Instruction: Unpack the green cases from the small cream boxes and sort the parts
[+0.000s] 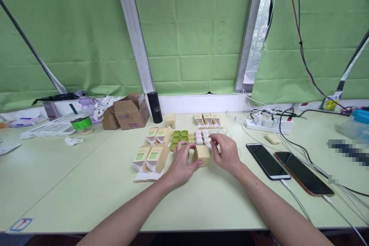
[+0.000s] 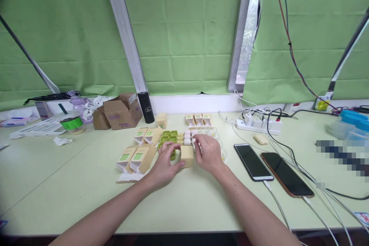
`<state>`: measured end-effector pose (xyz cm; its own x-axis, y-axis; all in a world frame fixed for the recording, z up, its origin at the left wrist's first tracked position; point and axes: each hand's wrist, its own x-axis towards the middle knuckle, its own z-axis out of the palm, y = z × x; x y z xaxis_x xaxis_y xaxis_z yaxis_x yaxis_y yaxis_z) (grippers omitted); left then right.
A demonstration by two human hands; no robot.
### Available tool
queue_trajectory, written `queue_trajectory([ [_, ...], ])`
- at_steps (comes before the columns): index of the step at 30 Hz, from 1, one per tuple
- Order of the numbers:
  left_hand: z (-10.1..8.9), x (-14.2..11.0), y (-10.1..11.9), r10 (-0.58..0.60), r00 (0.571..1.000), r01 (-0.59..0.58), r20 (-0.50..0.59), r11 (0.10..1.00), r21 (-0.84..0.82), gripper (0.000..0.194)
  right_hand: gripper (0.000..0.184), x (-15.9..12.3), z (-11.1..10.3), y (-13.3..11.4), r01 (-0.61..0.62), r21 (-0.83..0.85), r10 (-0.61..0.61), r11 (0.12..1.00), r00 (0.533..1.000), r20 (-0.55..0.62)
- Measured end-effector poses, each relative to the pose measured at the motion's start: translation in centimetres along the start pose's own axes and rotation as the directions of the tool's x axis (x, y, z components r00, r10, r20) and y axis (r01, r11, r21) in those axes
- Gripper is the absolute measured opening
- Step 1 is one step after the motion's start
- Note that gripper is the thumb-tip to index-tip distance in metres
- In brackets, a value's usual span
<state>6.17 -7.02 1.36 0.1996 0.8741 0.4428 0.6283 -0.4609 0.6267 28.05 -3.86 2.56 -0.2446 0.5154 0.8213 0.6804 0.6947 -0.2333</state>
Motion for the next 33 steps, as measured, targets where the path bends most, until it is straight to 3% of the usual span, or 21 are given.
queue_trajectory([
  [6,-0.2,0.0,0.7,0.074,0.993,-0.073,-0.093,0.997,0.012,0.051,0.023,0.1,-0.3,-1.2,-0.023,0.121,0.027,0.992,0.999,-0.026],
  [13,-0.8,0.4,0.7,0.236,0.956,-0.219,-0.175,0.969,0.11,0.051,0.04,-0.5,0.3,-2.5,-0.093,0.3,0.075,0.949,0.995,0.072],
  [21,-0.7,0.1,0.2,0.292,0.945,-0.273,-0.147,0.953,0.132,0.049,0.057,-0.8,0.7,-3.2,-0.115,0.357,0.069,0.927,0.988,0.138],
  [28,-0.8,0.2,0.2,0.481,0.865,-0.415,-0.145,0.847,0.331,0.044,0.062,-1.1,0.9,-3.4,-0.111,0.357,0.049,0.928,0.983,0.178],
  [33,-0.9,0.3,0.1,0.533,0.84,-0.445,-0.102,0.784,0.433,0.04,0.063,-1.1,0.9,-3.6,-0.151,0.345,0.079,0.926,0.973,0.215],
])
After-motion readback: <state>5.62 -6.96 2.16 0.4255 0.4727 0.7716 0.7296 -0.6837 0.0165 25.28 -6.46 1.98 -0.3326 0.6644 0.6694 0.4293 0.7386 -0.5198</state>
